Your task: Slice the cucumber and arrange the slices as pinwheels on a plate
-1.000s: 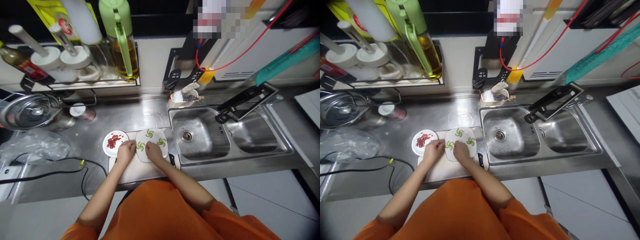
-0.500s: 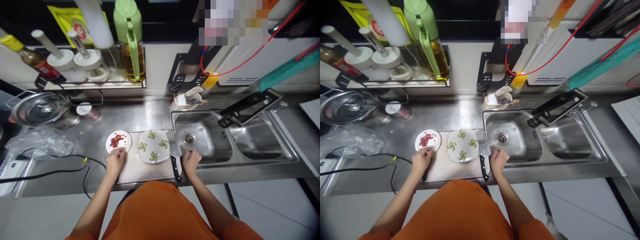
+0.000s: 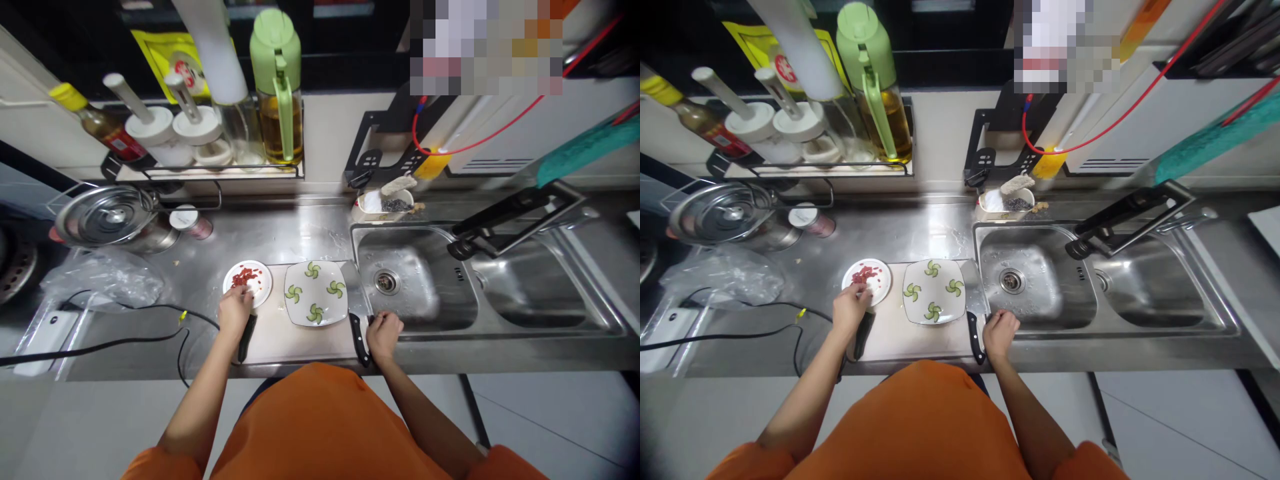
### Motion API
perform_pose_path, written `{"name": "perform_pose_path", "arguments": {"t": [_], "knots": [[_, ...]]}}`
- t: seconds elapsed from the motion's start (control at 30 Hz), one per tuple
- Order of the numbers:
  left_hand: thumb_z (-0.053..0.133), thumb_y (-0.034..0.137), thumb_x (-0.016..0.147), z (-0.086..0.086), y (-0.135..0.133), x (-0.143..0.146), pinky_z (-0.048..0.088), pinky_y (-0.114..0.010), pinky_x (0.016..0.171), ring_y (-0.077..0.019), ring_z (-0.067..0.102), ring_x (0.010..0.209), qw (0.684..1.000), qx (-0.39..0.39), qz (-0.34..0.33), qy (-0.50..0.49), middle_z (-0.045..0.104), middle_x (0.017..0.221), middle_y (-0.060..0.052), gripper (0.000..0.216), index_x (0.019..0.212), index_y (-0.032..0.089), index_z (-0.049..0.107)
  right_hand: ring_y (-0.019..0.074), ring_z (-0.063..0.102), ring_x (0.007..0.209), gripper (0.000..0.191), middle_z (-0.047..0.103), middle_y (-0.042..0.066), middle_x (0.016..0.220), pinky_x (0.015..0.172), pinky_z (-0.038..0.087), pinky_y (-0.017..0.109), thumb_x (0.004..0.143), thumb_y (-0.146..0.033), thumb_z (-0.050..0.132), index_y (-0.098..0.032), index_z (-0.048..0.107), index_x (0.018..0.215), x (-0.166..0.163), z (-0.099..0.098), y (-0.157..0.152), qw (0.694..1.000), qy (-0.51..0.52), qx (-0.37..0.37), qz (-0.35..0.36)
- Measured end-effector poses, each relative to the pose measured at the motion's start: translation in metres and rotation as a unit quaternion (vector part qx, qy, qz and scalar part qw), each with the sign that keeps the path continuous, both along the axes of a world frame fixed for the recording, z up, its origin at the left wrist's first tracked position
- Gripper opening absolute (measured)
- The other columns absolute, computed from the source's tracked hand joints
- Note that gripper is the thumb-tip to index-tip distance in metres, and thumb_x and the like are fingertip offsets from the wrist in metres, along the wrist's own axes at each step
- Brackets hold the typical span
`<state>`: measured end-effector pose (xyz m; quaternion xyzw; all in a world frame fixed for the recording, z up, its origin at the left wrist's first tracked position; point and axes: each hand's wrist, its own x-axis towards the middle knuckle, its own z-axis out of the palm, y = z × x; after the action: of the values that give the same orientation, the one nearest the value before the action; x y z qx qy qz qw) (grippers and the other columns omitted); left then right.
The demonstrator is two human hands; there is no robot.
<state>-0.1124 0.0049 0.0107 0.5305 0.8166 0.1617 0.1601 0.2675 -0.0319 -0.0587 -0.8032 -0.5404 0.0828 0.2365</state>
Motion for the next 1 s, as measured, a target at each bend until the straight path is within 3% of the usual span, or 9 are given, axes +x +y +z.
{"name": "perform_pose_path", "arguments": {"t": [0.27, 0.63, 1.0], "knots": [[0.047, 0.028, 0.079, -0.001, 0.027, 0.001, 0.045, -0.033, 0.085, -0.0229, 0.059, 0.093, 1.000, -0.014, -0.014, 0.018, 0.067, 0.098, -0.010, 0.031, 0.098, 0.019, 0.069, 0.0251, 0.043, 0.082, 0.012, 0.050, 0.010, 0.081, 0.081, 0.033, 0.042, 0.083, -0.023, 0.033, -0.019, 0.044, 0.079, -0.003, 0.001, 0.000, 1.000, 0.008, 0.020, -0.002], [0.044, 0.031, 0.082, -0.009, 0.037, -0.001, 0.043, -0.032, 0.086, -0.0228, 0.059, 0.091, 0.991, -0.039, -0.065, 0.107, 0.067, 0.091, -0.011, 0.034, 0.099, 0.017, 0.070, 0.0254, 0.042, 0.083, 0.015, 0.050, 0.010, 0.081, 0.080, 0.033, 0.041, 0.084, -0.024, 0.033, -0.019, 0.046, 0.080, -0.005, 0.003, 0.000, 1.000, -0.003, -0.005, -0.003], [0.045, 0.029, 0.079, 0.004, 0.038, 0.004, 0.045, -0.030, 0.077, -0.0223, 0.061, 0.083, 0.996, -0.041, -0.027, 0.077, 0.069, 0.087, -0.011, 0.030, 0.086, 0.018, 0.072, 0.0264, 0.041, 0.088, 0.018, 0.050, 0.011, 0.084, 0.076, 0.031, 0.038, 0.086, -0.026, 0.033, -0.018, 0.049, 0.083, -0.007, 0.008, -0.001, 0.999, 0.013, -0.037, -0.004]]}}
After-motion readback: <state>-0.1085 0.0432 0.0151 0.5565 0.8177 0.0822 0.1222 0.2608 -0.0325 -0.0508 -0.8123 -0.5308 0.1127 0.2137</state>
